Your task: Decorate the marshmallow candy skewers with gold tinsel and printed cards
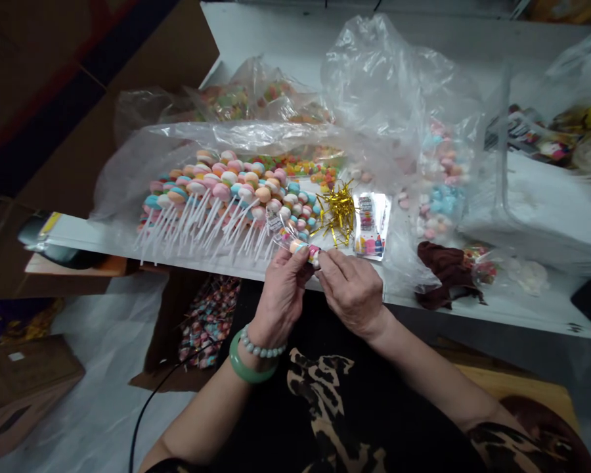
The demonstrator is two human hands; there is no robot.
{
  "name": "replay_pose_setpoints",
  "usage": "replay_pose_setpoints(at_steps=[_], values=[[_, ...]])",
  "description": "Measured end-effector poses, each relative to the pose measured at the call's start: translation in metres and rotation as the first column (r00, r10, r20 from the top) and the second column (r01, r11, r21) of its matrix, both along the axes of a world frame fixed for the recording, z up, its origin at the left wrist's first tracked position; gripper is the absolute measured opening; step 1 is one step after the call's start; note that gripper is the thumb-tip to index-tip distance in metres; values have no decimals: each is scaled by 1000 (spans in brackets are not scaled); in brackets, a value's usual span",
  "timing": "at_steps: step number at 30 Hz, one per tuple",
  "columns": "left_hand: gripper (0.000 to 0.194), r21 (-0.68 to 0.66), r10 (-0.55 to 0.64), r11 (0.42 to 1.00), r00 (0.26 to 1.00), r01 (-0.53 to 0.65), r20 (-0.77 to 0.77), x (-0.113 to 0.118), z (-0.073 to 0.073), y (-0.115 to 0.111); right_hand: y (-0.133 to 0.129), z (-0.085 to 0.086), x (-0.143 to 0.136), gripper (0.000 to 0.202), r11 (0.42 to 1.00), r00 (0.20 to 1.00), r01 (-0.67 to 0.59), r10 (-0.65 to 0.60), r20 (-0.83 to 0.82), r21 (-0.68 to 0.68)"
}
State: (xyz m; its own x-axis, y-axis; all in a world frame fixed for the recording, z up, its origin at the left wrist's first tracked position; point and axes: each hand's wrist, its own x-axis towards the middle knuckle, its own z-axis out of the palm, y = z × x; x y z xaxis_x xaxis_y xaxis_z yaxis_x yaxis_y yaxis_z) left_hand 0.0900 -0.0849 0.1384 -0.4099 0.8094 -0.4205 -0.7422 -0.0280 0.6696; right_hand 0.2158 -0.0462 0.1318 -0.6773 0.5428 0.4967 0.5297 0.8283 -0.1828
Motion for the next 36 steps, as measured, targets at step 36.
replay_pose_setpoints(at_steps=[36], values=[[29,73,-39,997,999,38,8,17,1,-4,6,0,-19,15,951,965,125,-183,-188,-282]])
